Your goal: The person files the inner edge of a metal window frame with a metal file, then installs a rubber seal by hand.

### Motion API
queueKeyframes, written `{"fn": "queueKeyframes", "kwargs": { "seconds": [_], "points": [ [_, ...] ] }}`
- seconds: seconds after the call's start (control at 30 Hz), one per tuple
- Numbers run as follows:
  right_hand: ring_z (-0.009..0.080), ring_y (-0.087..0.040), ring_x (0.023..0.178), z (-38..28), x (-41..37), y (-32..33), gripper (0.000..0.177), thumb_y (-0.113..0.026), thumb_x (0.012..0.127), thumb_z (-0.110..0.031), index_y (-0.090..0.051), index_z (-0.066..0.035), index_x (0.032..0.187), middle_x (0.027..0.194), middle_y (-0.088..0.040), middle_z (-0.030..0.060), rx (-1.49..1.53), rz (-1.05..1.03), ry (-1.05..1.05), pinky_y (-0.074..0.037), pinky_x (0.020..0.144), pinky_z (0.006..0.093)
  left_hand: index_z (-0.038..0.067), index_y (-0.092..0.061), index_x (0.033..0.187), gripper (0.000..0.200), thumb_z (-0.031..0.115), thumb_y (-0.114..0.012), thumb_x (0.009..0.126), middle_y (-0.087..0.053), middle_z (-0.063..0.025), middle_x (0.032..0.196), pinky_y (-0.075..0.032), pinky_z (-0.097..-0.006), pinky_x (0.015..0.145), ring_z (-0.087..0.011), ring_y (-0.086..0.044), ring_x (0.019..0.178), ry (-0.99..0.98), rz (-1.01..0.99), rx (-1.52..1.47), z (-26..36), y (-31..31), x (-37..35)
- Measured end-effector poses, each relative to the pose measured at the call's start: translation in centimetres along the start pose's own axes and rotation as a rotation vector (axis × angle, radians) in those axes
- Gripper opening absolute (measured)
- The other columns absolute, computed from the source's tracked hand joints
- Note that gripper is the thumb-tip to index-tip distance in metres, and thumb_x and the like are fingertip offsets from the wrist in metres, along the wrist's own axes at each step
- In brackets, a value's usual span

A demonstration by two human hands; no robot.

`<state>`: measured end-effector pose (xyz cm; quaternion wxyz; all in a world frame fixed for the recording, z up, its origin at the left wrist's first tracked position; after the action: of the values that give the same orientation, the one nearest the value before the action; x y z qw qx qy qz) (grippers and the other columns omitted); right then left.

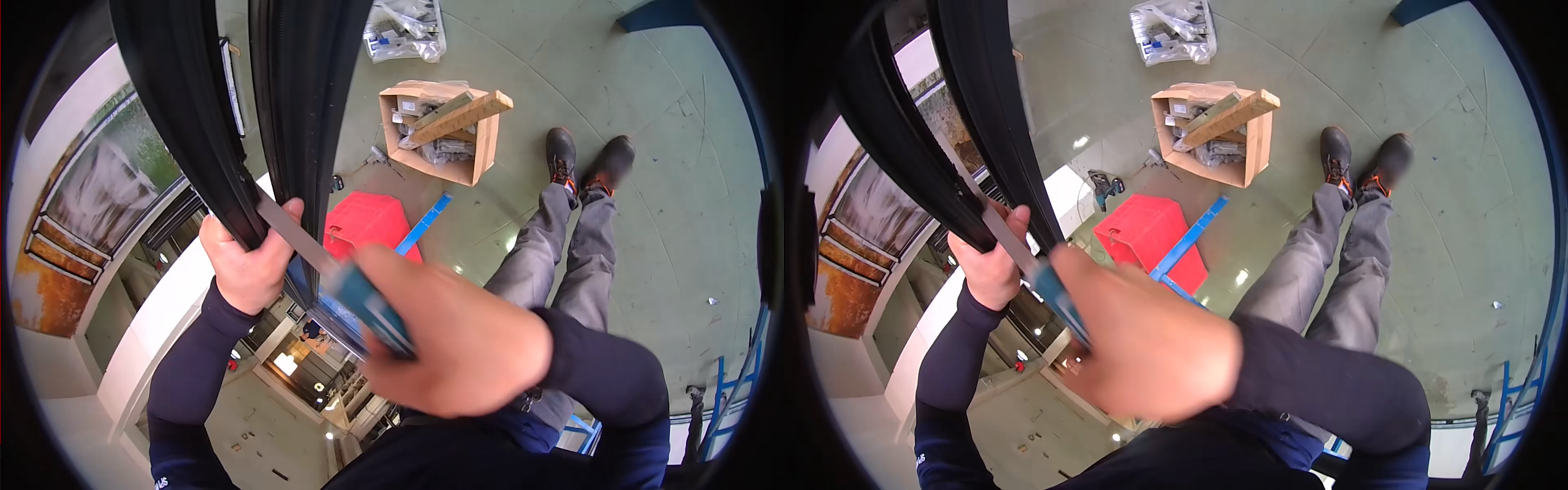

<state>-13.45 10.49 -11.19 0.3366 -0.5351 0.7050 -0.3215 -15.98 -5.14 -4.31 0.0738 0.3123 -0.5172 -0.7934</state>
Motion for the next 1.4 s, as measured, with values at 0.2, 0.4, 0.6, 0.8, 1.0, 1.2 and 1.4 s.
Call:
{"fn": "queueKeyframes", "kwargs": {
  "seconds": [0.2, 0.4, 0.6, 0.8, 1.0, 1.2, 1.4],
  "points": [
    [0.0341, -0.058, 0.065, -0.7, 3.3, -0.1, 0.034, -0.068, 0.077, -0.006, -0.044, 0.0, 0.099, 0.075, -0.059, 0.0146, -0.049, 0.04, 0.086, -0.046, 0.06, 0.04, 0.003, -0.06, 0.071, 0.019, -0.001, -0.075, 0.081, -0.059, 0.0026, 0.062, -0.041, -0.0239, 0.053, -0.0043, -0.053, 0.058, -0.042, 0.041, -0.192, -0.7, 0.2, 0.1],
    [0.0387, -0.061, 0.068, -0.2, -0.9, -0.1, 0.04, -0.066, 0.076, -0.004, -0.044, 0.005, 0.109, 0.073, -0.058, 0.0209, -0.022, -0.023, 0.01, -0.046, 0.06, 0.0455, 0.003, -0.062, 0.073, 0.015, -0.002, -0.074, 0.082, -0.059, 0.0039, 0.062, -0.04, -0.0233, 0.053, -0.0034, -0.051, 0.058, -0.053, -0.025, -0.017, 0.2, 0.1, 0.4],
    [0.0381, -0.06, 0.066, -0.6, 1.5, 0.1, 0.035, -0.065, 0.076, -0.005, -0.044, 0.006, 0.102, 0.071, -0.057, 0.0209, -0.083, -0.018, 0.028, -0.046, 0.058, 0.0446, 0.003, -0.063, 0.073, 0.015, 0.0, -0.075, 0.081, -0.061, 0.0026, 0.063, -0.042, -0.0241, 0.054, -0.0041, -0.054, 0.058, -0.067, -0.025, 0.012, 0.3, 0.2, 0.3],
    [0.0437, -0.062, 0.068, -1.7, 3.3, -0.1, 0.045, -0.062, 0.074, -0.003, -0.039, 0.015, 0.108, 0.067, -0.056, 0.0254, -0.108, -0.024, 0.07, -0.046, 0.058, 0.0493, 0.003, -0.063, 0.074, 0.015, -0.003, -0.075, 0.08, -0.061, 0.003, 0.065, -0.044, -0.0229, 0.057, -0.0045, -0.055, 0.061, -0.03, 0.008, -0.125, -0.3, 0.1, 0.1],
    [0.0444, -0.062, 0.072, -0.9, -1.4, -0.2, 0.041, -0.06, 0.077, -0.002, -0.039, 0.015, 0.108, 0.07, -0.057, 0.0266, -0.028, -0.054, 0.026, -0.046, 0.059, 0.0474, 0.003, -0.062, 0.073, 0.016, -0.002, -0.075, 0.081, -0.061, 0.0026, 0.064, -0.043, -0.0242, 0.055, -0.0047, -0.055, 0.06, -0.083, -0.014, -0.016, 0.5, 0.1, 0.2],
    [0.0379, -0.062, 0.067, -0.7, -0.3, 0.1, 0.04, -0.065, 0.075, -0.005, -0.046, 0.005, 0.108, 0.071, -0.059, 0.0187, -0.065, -0.043, -0.059, -0.046, 0.058, 0.0431, 0.003, -0.063, 0.072, 0.016, -0.001, -0.075, 0.082, -0.061, 0.0028, 0.062, -0.042, -0.0239, 0.054, -0.004, -0.054, 0.058, -0.043, -0.033, -0.006, 0.1, 0.0, 0.1],
    [0.0323, -0.061, 0.068, -0.7, 1.9, -0.2, 0.038, -0.067, 0.076, -0.007, -0.047, 0.001, 0.107, 0.074, -0.06, 0.0163, -0.081, -0.055, -0.089, -0.047, 0.06, 0.0417, 0.003, -0.065, 0.077, 0.012, -0.001, -0.074, 0.083, -0.062, 0.0035, 0.067, -0.043, -0.0234, 0.055, -0.0032, -0.054, 0.062, -0.055, -0.026, -0.074, -0.2, 0.1, 0.1]
  ]
}}
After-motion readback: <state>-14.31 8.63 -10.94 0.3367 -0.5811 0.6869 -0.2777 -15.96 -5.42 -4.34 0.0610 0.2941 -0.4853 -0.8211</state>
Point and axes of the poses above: each hand's wrist, its own x-axis towards the middle knuckle, its own y-axis out of the back of the hand, z = x × y, the point moved 10 cm from there along x, towards the middle knuckle
